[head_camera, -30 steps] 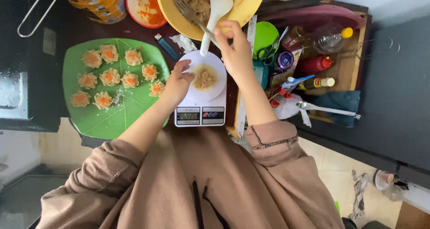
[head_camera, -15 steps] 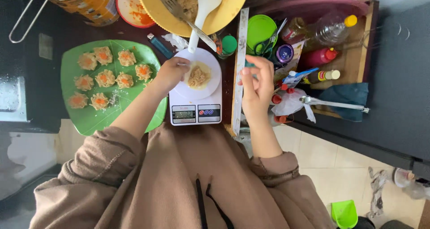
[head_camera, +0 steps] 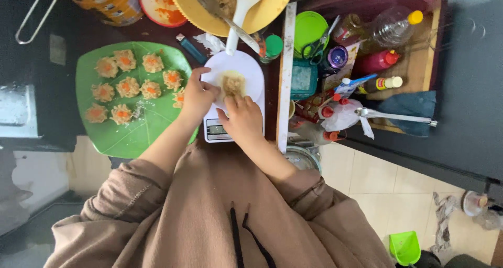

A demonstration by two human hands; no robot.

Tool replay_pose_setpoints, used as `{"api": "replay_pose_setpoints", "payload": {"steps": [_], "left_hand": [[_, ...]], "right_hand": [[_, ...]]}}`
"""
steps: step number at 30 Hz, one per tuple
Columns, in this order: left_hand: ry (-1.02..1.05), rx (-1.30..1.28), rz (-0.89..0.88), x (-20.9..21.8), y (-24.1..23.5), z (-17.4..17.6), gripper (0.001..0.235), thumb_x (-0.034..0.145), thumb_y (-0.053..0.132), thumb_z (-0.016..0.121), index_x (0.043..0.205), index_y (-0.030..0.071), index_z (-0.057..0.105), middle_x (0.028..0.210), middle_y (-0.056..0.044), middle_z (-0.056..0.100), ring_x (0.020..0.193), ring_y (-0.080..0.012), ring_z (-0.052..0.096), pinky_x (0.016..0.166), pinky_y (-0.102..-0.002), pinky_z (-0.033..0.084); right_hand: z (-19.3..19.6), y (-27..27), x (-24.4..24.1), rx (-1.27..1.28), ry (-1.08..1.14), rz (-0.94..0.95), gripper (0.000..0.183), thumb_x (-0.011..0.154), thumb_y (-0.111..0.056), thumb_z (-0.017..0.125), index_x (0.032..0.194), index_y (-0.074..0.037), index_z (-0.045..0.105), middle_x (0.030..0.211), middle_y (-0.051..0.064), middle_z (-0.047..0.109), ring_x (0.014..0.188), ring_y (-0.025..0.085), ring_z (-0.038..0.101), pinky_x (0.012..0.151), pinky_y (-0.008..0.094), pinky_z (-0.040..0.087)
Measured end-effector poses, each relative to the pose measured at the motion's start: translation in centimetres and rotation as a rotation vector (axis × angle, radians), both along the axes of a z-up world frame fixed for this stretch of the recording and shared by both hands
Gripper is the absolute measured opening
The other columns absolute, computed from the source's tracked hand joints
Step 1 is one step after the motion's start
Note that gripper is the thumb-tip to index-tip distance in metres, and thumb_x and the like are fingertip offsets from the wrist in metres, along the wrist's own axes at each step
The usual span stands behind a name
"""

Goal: Scooping meat filling into wrappers and folding them to assemble dumplings

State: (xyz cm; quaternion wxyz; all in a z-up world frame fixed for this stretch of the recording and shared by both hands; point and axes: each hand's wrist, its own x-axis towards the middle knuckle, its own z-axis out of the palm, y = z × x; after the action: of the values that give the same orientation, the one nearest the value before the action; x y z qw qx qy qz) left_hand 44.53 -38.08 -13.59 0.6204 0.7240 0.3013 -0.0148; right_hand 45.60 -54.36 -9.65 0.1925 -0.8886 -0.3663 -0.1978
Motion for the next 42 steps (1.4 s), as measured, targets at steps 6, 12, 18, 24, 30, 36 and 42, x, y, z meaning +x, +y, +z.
{"api": "replay_pose_setpoints", "payload": {"steps": [6,12,18,24,30,36,42], "left_hand": [[-0.019,-0.198,0.143,-1.9,-0.8,-0.3,0.053,0.084,0.004,0.065,0.134,0.006,0.049,0.079,-0.012,0.065,0.055,-0.0130,0.062,0.044,-0.019,0.041],[0.084,-0.631,0.336,-5.2,-2.8,2.1,0.042,0.100,0.040,0.059,0.126,0.008,0.057,0.103,-0.015,0.070,0.091,-0.0245,0.070,0.072,-0.038,0.060],[0.144,-1.061,0.416,-7.2,-3.7,4.3,0.058,0.107,0.052,0.035,0.138,0.004,0.045,0.115,-0.007,0.054,0.096,-0.0194,0.055,0.081,-0.034,0.048],[0.054,-1.254,0.474,-7.5,-3.6,-0.2,0.084,0.099,0.072,0.032,0.146,0.005,0.050,0.147,-0.021,0.053,0.135,-0.0414,0.051,0.110,-0.055,0.042],[-0.195,-1.258,0.506,-6.9,-3.4,4.0,0.075,0.104,0.059,0.036,0.148,-0.001,0.047,0.151,-0.028,0.046,0.142,-0.0458,0.042,0.118,-0.058,0.031],[-0.229,-1.376,0.367,-5.6,-2.9,8.0,0.078,0.099,0.059,0.044,0.149,-0.001,0.045,0.143,-0.027,0.051,0.137,-0.0426,0.046,0.114,-0.059,0.037],[-0.266,-1.293,0.369,-5.0,-4.0,11.9,0.074,0.100,0.056,0.046,0.149,-0.001,0.047,0.140,-0.027,0.054,0.135,-0.0386,0.050,0.114,-0.057,0.037]], "right_hand": [[-2.1,1.1,0.2,-0.090,-0.147,-0.006,0.024,0.072,-0.027,0.080,0.084,-0.014,0.063,0.059,0.002,0.053,0.059,0.023,0.061,0.054,0.037,0.052],[-0.8,1.1,-0.4,-0.061,-0.118,0.026,0.012,0.083,-0.020,0.073,0.081,-0.013,0.063,0.052,0.003,0.050,0.053,0.023,0.059,0.053,0.034,0.050],[0.2,1.1,-2.1,-0.062,-0.111,0.069,0.016,0.080,-0.018,0.078,0.081,-0.014,0.062,0.056,0.004,0.049,0.054,0.024,0.059,0.051,0.036,0.050],[2.1,0.2,-4.8,0.019,-0.105,0.180,0.017,0.082,-0.015,0.075,0.078,-0.017,0.059,0.054,-0.001,0.046,0.051,0.019,0.057,0.053,0.029,0.050],[3.8,-1.8,-5.4,0.281,0.102,0.151,0.018,0.081,-0.024,0.080,0.092,-0.015,0.069,0.061,-0.002,0.053,0.057,0.022,0.061,0.059,0.032,0.054],[4.3,-2.7,-3.9,0.690,0.539,0.006,0.014,0.090,-0.002,0.077,0.102,-0.003,0.070,0.080,0.008,0.059,0.064,0.020,0.059,0.058,0.031,0.050],[3.7,-2.5,-4.4,0.816,0.459,0.002,0.014,0.092,-0.002,0.078,0.104,-0.001,0.073,0.089,0.010,0.065,0.073,0.022,0.064,0.065,0.034,0.053]]}}
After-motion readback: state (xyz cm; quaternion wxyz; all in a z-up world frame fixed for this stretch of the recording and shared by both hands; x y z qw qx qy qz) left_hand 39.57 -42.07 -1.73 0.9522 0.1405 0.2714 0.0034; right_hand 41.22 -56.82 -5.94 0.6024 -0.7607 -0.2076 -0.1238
